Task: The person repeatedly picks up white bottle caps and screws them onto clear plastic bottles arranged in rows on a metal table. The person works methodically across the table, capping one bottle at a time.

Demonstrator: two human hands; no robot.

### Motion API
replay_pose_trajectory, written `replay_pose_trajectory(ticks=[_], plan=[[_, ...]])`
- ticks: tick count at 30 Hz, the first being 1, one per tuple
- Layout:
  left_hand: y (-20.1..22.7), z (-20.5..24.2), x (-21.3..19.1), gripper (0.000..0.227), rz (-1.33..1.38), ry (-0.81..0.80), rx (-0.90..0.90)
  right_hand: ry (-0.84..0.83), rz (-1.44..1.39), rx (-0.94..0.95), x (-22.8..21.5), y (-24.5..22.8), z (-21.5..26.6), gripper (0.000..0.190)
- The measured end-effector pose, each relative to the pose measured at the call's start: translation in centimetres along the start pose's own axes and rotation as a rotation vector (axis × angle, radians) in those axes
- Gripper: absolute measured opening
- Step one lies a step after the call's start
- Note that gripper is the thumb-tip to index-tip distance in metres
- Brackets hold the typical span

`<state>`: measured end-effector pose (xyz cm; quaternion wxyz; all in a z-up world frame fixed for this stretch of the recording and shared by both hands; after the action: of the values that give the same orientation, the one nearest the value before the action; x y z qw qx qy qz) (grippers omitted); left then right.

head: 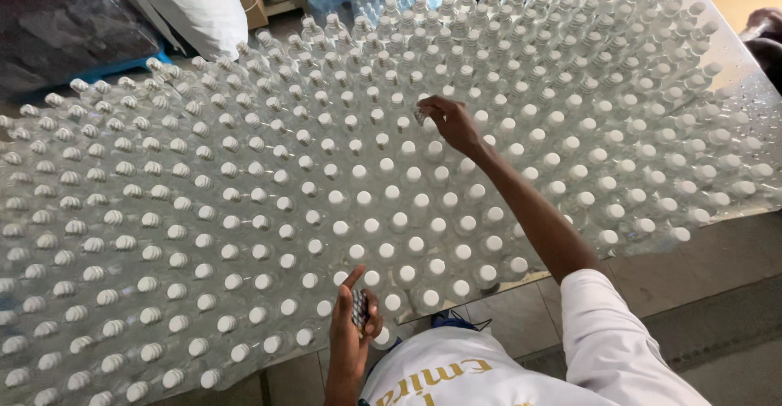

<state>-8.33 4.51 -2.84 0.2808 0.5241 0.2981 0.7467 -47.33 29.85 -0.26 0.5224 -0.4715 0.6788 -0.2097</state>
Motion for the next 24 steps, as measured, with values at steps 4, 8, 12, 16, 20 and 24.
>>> replay_pose_trajectory(ticks=[4, 8, 12, 16, 20, 24], plan=[[0.6, 0.4, 0.0, 0.076, 0.002, 0.063, 0.004, -0.05, 0.118, -0.003, 0.6, 2.5, -0.6, 0.02], [0.0, 0.2, -0.7, 0.076, 0.015, 0.077, 0.011, -0.113, 0.162, 0.028, 0.1, 2.0, 0.0, 0.019], [-0.4, -0.2, -0.9, 0.072, 0.014, 0.086, 0.013, -0.214, 0.151, 0.012, -0.7, 1.0, 0.4, 0.017], [-0.1, -0.2, -0.1, 0.075, -0.012, 0.091, 0.022, -0.356, 0.237, 0.071, -0.7, 1.4, 0.4, 0.023], [-0.2, -0.2, 0.4, 0.071, 0.013, 0.085, 0.033, -0.372, 0.303, -0.073, -1.2, 2.1, 0.2, 0.007], [-0.2, -0.2, 0.8, 0.075, 0.024, 0.095, 0.029, -0.424, 0.384, -0.1, -1.5, 2.0, 0.0, 0.003]])
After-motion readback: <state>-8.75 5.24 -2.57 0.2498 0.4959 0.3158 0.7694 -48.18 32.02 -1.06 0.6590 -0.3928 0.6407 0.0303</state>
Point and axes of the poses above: each hand's wrist, its own z-axis away from the middle knuckle, its own x-axis out of the palm, y = z × x, the point moved 6 cm from there along -z, towards the middle knuckle, and after that the axes turned 11 degrees about x, right-handed, at the moved point
